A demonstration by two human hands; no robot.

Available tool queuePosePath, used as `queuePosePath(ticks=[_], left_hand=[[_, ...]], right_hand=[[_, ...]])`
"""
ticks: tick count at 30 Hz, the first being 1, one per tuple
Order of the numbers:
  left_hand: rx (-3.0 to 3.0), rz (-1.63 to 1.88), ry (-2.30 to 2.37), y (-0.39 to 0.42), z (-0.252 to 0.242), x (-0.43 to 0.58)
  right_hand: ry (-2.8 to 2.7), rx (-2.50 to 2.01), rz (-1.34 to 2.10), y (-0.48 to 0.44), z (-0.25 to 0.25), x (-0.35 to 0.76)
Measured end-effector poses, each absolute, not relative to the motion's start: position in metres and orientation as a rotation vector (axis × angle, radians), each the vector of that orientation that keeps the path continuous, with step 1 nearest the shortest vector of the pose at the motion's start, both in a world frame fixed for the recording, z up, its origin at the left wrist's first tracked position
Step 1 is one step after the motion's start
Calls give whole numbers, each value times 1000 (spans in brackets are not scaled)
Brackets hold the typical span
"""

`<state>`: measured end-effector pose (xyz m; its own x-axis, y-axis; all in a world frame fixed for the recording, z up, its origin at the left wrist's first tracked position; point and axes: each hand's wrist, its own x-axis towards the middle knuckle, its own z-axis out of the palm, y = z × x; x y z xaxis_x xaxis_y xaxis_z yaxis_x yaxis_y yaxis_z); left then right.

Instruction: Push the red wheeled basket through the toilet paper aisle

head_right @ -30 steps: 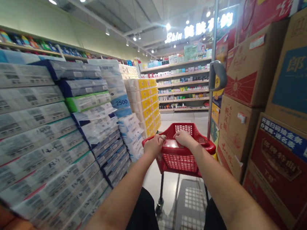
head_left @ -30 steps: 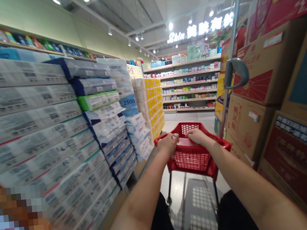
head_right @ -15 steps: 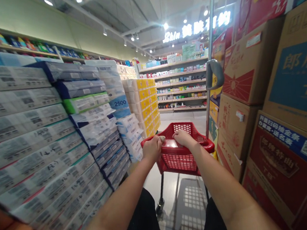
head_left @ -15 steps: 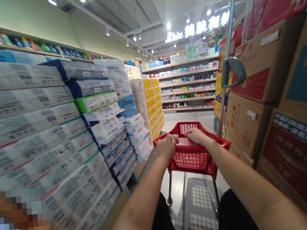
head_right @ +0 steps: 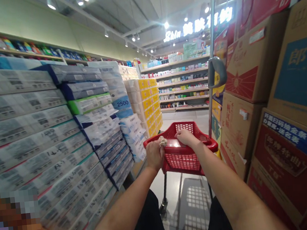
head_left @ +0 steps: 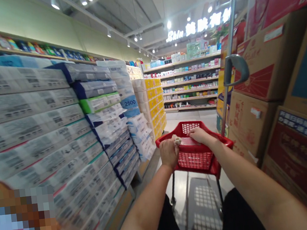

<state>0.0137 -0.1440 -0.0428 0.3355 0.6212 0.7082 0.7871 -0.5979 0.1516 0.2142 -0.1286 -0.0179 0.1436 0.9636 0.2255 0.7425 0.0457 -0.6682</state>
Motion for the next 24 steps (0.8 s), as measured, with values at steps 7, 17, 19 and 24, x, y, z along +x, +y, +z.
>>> queuePosePath(ticks=[7, 17, 19, 24], left_hand=[[-2400, -856, -1593, -134, -29, 21], [-2343, -993, -1485, -142, -35, 21], [-2354, -927, -1507, -138, -29, 23], [-2367, -999, -1437, -140, -35, 23]], right_hand=[[-1638, -1756, 415, -129, -18, 213], [-1793, -1826, 82, -153, -5, 199], [-1870, -1827, -135, -168, -8, 187], [-2014, -1677, -556, -197, -27, 172]])
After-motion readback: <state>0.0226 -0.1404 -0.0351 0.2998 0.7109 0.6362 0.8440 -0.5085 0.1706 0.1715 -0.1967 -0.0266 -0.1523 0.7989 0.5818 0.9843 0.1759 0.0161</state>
